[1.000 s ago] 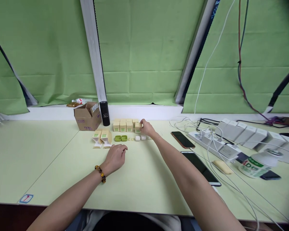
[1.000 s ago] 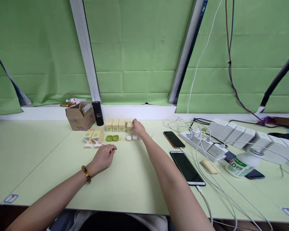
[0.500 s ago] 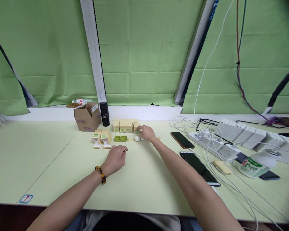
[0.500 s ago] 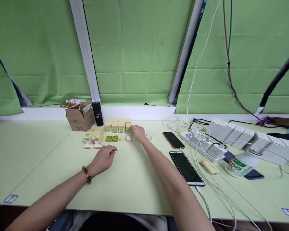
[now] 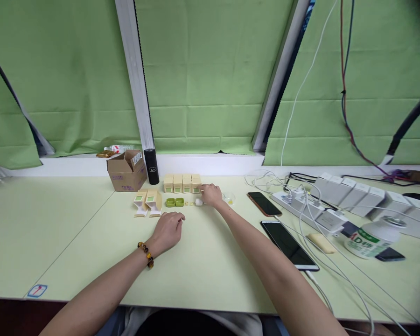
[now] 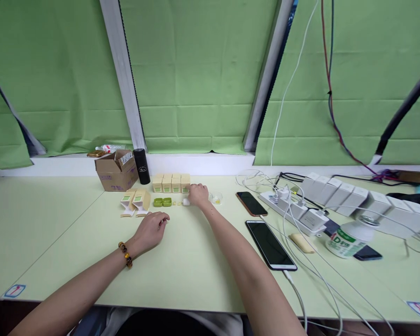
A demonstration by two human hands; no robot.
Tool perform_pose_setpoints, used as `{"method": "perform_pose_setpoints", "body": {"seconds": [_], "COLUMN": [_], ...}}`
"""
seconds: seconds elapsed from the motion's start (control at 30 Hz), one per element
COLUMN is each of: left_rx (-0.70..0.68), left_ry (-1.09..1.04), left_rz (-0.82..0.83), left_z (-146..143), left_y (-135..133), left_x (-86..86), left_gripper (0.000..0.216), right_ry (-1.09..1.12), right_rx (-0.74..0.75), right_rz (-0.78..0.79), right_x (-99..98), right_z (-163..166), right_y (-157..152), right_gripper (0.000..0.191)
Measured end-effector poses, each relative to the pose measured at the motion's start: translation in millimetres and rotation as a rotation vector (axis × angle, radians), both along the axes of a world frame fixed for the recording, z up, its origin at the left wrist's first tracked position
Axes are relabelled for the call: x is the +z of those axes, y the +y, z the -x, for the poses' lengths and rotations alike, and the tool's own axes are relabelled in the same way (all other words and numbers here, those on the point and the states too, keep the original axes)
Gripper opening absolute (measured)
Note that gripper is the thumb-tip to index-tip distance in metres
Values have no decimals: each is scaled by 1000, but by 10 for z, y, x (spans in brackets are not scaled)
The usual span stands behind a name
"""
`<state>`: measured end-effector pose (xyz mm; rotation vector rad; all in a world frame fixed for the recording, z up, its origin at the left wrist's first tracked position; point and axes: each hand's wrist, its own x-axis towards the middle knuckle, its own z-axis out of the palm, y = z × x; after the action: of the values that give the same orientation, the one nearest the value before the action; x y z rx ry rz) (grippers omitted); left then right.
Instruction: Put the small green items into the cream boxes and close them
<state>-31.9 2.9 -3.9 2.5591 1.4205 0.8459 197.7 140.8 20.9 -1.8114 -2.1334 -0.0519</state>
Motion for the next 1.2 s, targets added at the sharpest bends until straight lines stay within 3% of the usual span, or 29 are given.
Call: {"method": "perform_pose_setpoints", "body": {"seconds": [0.2, 0.43, 0.6, 0.8, 0.97, 1.2], "left_rx": [20, 113, 238, 307, 248, 150], "left_ry": [3, -10, 29, 151, 269, 320], "left_rz": [-1, -13, -89, -140, -114, 8], "left_z": [9, 83, 246, 335, 157, -104], "left_y": [36, 120, 243, 419, 571, 909], "left_x": [-11, 99, 272, 351, 322, 215], "left_gripper": [25, 25, 22, 24, 27, 54], "right_ry": [61, 42, -8, -30, -46, -54], "right_rx": [-37, 125, 241, 257, 275, 287], "right_rz": [-115, 24, 112, 67, 46, 20], "right_x": [80, -83, -253, -352, -340, -372], "right_z": [82, 337, 484, 543, 542, 530], "right_y": [-428, -1092, -1437, -1524, -1526, -1523], "right_gripper": [40, 28, 32, 23, 22, 21]}}
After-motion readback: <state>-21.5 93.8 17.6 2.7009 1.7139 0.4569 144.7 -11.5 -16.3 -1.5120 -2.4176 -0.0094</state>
